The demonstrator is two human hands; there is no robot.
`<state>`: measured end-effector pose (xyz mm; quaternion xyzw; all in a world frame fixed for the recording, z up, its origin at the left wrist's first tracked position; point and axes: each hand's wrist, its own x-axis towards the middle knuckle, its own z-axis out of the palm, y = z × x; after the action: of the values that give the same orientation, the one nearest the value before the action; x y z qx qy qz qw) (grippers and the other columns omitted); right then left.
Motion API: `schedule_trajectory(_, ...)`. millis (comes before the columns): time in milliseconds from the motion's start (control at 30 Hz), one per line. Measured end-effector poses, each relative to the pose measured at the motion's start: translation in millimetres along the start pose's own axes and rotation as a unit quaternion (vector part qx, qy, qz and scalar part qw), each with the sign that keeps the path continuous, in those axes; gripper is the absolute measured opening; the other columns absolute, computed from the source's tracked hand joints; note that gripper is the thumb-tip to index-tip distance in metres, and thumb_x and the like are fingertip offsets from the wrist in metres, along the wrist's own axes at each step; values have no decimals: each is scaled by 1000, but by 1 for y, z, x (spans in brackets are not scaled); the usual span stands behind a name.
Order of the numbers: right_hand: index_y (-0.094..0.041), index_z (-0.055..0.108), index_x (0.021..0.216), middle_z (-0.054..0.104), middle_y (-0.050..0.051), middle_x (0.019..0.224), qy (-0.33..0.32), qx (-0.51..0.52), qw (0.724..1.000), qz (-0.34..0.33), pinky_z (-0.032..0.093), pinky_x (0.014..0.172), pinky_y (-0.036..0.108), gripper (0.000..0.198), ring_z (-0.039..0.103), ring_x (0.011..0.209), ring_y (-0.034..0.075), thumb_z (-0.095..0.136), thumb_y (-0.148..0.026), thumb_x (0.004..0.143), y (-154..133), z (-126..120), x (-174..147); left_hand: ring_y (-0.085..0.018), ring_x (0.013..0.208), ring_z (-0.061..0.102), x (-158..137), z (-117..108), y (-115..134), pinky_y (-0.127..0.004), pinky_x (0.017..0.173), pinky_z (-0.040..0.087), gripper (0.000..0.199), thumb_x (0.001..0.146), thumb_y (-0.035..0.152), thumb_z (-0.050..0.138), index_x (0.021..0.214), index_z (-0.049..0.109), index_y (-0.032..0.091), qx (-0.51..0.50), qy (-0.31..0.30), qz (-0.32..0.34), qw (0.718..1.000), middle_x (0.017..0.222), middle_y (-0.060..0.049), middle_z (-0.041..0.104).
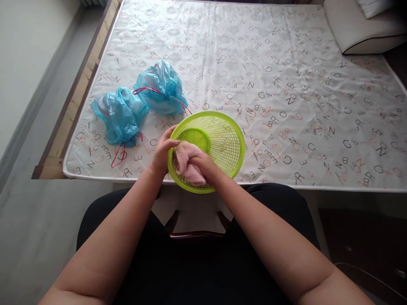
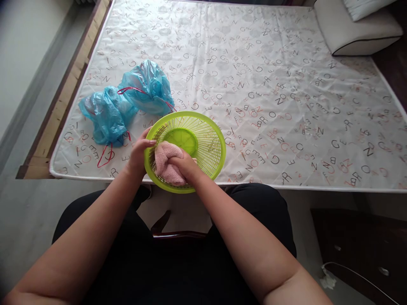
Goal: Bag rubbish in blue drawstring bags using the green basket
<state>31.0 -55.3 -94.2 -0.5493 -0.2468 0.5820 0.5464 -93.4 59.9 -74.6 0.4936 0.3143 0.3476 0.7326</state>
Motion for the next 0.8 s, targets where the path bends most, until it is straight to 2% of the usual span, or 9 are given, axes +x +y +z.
schedule_trajectory(133, -22, 76, 124, 81, 4, 132, 10, 6, 1000, 0, 55, 121, 41, 43, 71, 131, 27, 70, -21, 81, 1, 1, -1, -33, 114, 78, 0, 0, 0, -43, 94, 65, 45, 77, 37, 74, 121, 72, 27, 4, -1, 3, 1000, 114, -3, 83)
schedule_trajectory(333, -30, 79, 116, 81, 3, 130, 14, 8, 1000, 1, 54, 124, 46, 37, 72, 132, 31, 74, -25, 80, 3, 0, 1, -36, 118, 77, -1, -1, -1, -46, 95, 65, 45, 77, 36, 74, 121, 73, 27, 1, -3, 1, 1000, 116, -5, 83)
schedule_trajectory(667, -29, 78, 116, 82, 2, 128, 23, 0, 1000, 10, 55, 122, 44, 37, 70, 135, 29, 74, -28, 79, 7, 0, 2, -37, 117, 78, -1, -1, -2, -45, 90, 65, 46, 74, 32, 74, 120, 75, 28, -11, 2, -8, 1000, 114, -4, 84)
schedule_trajectory(800, -28, 78, 121, 81, 3, 132, 28, -13, 999, 11, 53, 126, 45, 42, 70, 137, 30, 73, -33, 80, 4, 2, 1, -33, 114, 77, 0, -1, -2, -42, 89, 64, 47, 72, 30, 72, 119, 74, 27, -16, -1, -9, 1000, 111, -2, 83)
